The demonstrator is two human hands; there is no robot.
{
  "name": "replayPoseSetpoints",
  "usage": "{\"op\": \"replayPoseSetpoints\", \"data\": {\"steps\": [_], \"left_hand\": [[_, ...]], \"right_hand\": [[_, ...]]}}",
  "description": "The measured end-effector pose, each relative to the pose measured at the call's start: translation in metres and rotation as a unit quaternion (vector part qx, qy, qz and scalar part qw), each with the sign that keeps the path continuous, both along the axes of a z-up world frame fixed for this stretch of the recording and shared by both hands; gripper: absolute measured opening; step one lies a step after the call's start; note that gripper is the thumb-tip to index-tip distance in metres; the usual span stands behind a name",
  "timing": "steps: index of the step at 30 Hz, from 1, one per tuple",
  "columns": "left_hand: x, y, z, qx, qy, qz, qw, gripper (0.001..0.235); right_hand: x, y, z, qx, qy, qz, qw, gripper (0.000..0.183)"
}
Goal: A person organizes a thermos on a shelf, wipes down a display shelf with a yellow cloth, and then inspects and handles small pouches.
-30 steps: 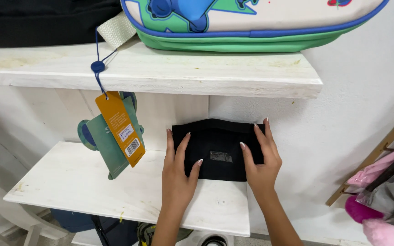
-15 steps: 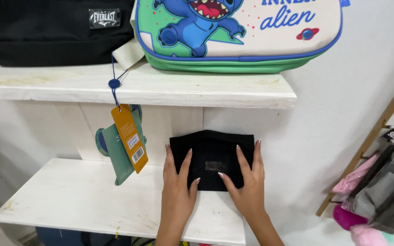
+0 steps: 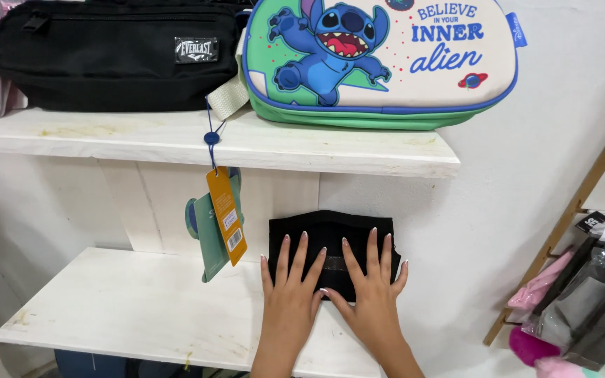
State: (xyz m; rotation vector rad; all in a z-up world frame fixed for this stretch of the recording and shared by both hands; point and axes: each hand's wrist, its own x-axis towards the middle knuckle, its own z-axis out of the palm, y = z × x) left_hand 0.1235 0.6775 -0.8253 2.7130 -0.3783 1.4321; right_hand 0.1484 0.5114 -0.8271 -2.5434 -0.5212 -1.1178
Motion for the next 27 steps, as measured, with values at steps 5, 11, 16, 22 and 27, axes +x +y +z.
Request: {"op": "replayPoseSetpoints", "data": {"steps": [5, 11, 16, 22, 27], "left_hand": [[0.005, 0.002, -0.011, 0.009, -0.008, 0.02, 1.0, 0.089], [-0.007, -0.001, 0.003, -0.005, 0.006, -0.012, 1.0, 0.078], [-0.025, -0.006, 0.02, -0.049, -0.015, -0.054, 0.997, 0.057], [-0.083, -0.047, 0.059, -0.106, 0.016, -0.12, 0.987, 0.055], [-0.127, -0.117, 0.131, -0.112, -0.002, -0.278, 0.954, 0.049]], "right_hand": [[0.003, 0.002, -0.004, -0.032, 0.002, -0.024, 0.999, 0.09], [-0.009, -0.006, -0.002, -0.018, 0.001, -0.012, 1.0, 0.088], [-0.034, -0.026, 0.0, 0.006, 0.001, -0.014, 1.0, 0.088], [-0.083, -0.052, 0.037, 0.014, -0.005, -0.013, 1.0, 0.084], [-0.12, -0.105, 0.117, 0.027, -0.009, -0.025, 0.999, 0.105]]}}
